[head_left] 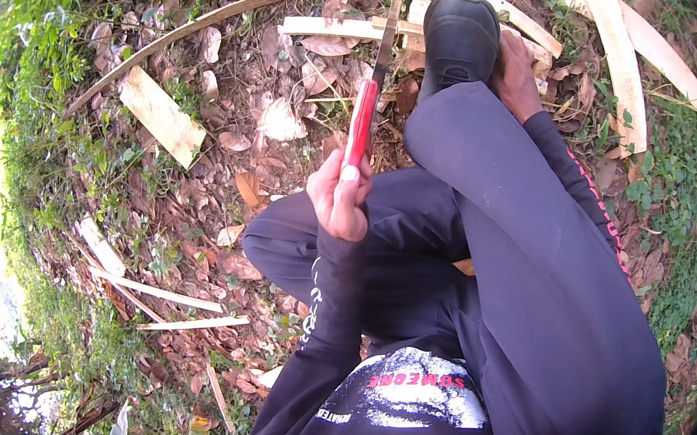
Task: The person sits on the ground and uses a hand saw to cut a piece of wood held in place by their foot. After sawing, they inspect the cut piece of wood.
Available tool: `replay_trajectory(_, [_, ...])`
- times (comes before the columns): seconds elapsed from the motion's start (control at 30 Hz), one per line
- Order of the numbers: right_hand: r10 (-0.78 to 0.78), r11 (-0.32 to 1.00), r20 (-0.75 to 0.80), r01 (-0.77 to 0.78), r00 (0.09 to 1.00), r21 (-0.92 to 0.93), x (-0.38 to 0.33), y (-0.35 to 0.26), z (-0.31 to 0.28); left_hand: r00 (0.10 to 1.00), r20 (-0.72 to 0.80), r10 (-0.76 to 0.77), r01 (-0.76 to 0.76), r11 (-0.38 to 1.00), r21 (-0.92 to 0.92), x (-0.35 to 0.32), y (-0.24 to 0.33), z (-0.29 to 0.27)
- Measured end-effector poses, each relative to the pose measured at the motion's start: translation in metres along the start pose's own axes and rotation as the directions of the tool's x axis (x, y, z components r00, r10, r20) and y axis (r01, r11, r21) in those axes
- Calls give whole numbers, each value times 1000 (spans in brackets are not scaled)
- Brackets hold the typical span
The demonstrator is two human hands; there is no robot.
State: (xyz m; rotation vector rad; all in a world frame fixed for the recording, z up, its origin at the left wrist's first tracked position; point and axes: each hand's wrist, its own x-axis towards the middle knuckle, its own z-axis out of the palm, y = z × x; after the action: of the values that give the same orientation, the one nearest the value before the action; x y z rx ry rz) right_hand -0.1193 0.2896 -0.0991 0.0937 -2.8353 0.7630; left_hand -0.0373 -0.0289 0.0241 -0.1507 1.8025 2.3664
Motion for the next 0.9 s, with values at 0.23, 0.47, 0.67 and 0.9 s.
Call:
replay_trajectory(0.23, [-34,999,-51,32,998,-31,0,-1,1,999,29,-14,15,999,-35,42,-25,11])
replay_trajectory(0.47, [-19,1000,-19,19,1000,1,1,-2,-4,999,28,-37,36,998,48,10,-32,-9])
replay_trajectory(0.67, [-34,999,-14,34,999,31,5,-13,-9,1000,11,-8,8,1000,12,36,-20,3])
replay_trajectory(0.9, [8,1000,-68,-9,998,-11,1,-12,-2,999,13,-29,26,984,176,-34,-3,-39])
